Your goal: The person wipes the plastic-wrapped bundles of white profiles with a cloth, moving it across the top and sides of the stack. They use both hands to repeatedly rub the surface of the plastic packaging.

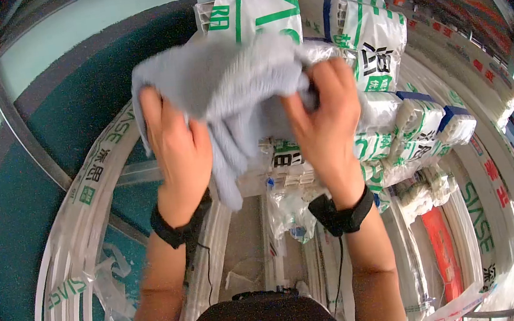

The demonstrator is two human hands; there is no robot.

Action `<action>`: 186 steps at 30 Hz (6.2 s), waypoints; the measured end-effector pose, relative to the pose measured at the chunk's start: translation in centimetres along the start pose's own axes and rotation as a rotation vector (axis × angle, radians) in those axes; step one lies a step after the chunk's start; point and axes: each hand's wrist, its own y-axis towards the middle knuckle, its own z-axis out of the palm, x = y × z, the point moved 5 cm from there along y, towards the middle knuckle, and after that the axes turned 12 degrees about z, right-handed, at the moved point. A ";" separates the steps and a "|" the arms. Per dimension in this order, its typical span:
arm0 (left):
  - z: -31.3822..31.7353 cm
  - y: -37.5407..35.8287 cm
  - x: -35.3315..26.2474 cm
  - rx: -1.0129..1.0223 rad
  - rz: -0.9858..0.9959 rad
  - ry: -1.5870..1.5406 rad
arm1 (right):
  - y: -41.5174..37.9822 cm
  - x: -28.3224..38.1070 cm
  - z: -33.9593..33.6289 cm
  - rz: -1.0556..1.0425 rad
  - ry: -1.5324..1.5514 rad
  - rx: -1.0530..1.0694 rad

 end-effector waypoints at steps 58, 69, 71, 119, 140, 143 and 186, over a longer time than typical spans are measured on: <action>8.4 -23.2 -3.4 0.482 0.051 0.068 | -14.2 -5.0 4.5 -0.102 -0.399 0.114; 5.5 -20.4 -4.4 0.523 0.115 0.021 | -14.0 -4.5 3.2 -0.085 -0.291 0.295; 4.0 -16.4 -3.8 0.341 0.117 0.018 | -11.5 -3.2 1.6 -0.019 -0.179 0.270; 5.5 -8.6 -1.4 0.359 0.192 0.065 | -6.6 -3.0 4.7 -0.286 -0.255 0.126; 7.1 -22.9 -5.8 0.688 0.142 0.087 | -15.6 -6.2 3.5 -0.062 -0.251 0.358; 6.6 -22.8 -5.9 0.788 0.101 0.041 | -15.5 -6.0 3.2 -0.066 -0.227 0.373; 5.8 -4.4 -0.3 0.125 0.209 0.281 | -2.6 -1.3 4.6 -0.420 -0.475 -0.010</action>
